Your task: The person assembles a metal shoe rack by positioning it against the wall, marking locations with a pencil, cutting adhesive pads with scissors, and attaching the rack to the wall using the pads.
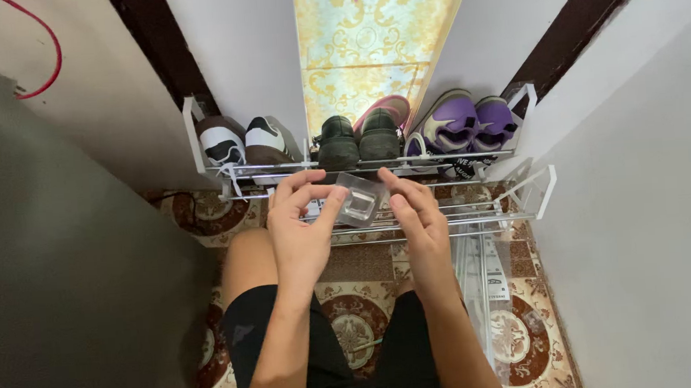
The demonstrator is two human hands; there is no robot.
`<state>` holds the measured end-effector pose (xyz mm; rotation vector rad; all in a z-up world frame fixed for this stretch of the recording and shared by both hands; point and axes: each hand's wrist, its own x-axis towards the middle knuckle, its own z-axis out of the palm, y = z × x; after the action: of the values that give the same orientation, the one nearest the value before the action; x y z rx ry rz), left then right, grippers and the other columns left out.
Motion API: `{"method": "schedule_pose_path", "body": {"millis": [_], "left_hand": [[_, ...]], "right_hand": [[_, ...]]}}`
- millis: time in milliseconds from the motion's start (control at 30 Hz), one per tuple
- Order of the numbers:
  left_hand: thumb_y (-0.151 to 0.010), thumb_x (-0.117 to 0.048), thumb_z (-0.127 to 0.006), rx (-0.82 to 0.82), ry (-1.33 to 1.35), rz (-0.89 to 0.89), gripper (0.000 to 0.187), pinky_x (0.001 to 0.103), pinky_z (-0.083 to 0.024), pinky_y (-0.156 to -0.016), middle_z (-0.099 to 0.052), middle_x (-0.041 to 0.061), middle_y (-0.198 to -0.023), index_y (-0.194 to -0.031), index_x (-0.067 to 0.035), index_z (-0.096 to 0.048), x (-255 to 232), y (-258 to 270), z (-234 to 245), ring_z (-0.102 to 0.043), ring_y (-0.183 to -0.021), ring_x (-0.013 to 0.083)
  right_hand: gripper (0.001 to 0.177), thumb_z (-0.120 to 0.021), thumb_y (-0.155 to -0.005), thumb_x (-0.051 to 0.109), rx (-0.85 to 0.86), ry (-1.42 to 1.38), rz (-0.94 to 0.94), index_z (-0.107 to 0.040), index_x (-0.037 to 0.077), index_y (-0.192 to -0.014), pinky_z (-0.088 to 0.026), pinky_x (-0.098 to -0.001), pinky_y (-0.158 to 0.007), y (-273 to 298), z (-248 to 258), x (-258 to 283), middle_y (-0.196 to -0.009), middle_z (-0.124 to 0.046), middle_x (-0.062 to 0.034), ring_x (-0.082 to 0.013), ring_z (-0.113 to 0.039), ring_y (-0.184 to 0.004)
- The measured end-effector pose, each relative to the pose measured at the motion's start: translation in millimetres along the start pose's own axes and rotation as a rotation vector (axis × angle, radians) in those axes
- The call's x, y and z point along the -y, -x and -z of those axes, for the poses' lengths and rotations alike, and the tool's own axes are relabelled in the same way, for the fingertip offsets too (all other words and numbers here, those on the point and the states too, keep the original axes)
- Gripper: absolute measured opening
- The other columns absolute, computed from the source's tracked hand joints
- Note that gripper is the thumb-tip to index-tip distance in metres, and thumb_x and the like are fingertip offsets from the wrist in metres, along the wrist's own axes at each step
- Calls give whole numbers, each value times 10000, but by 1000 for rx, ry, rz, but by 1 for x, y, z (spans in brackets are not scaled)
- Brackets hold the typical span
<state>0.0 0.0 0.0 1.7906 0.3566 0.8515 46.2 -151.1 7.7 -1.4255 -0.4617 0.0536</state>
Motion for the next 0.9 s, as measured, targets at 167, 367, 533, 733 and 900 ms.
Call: {"method": "schedule_pose_path", "body": {"millis": [167, 367, 533, 733, 900], "left_hand": [[-872, -207, -776, -24, 73, 53, 129, 296, -476, -769, -696, 20, -1209, -946, -112, -821, 8, 4, -5, -631, -1062, 161], [-972, -235, -727, -21, 72, -21, 221, 306, -469, -842, -668, 47, -1296, -1128, -120, -835, 17, 2, 4, -552, -1038, 174], [-863, -337, -752, 91, 45, -1, 375, 273, -529, -773, -596, 45, -1327, -1179, -136, -768, -2, -16, 21, -581, -1152, 129], [-788, -302, -823, 685, 85, 102, 260, 291, -534, -797, -806, 31, -902, -943, -96, -787, 1, -18, 13, -743, -892, 150], [-770, -213, -847, 668, -1, -114, 222, 311, -525, -798, -750, 42, -849, -906, -54, -771, 8, -6, -11, -686, -843, 160]], "right_hand": [[207, -658, -963, 176, -31, -38, -99, -740, 18, -1069, -481, -297, -928, 1, 1, -31, -1185, -636, -60, -149, -616, -1049], [144, -706, -924, 181, -57, 111, -5, -743, 42, -920, -485, -276, -867, -5, 9, -29, -1192, -621, -52, -172, -547, -1075], [128, -700, -862, 212, 102, 404, 93, -721, 86, -857, -504, -302, -913, -17, 25, -11, -1237, -631, -37, -203, -463, -1211], [139, -729, -784, 215, 308, 653, 299, -704, 87, -830, -314, -443, -1140, -22, 43, 12, -1270, -630, -72, -281, -449, -1267], [180, -756, -854, 250, 281, 747, 301, -708, 87, -912, -328, -440, -1135, -8, 62, 10, -1305, -617, -91, -304, -465, -1286]]}}
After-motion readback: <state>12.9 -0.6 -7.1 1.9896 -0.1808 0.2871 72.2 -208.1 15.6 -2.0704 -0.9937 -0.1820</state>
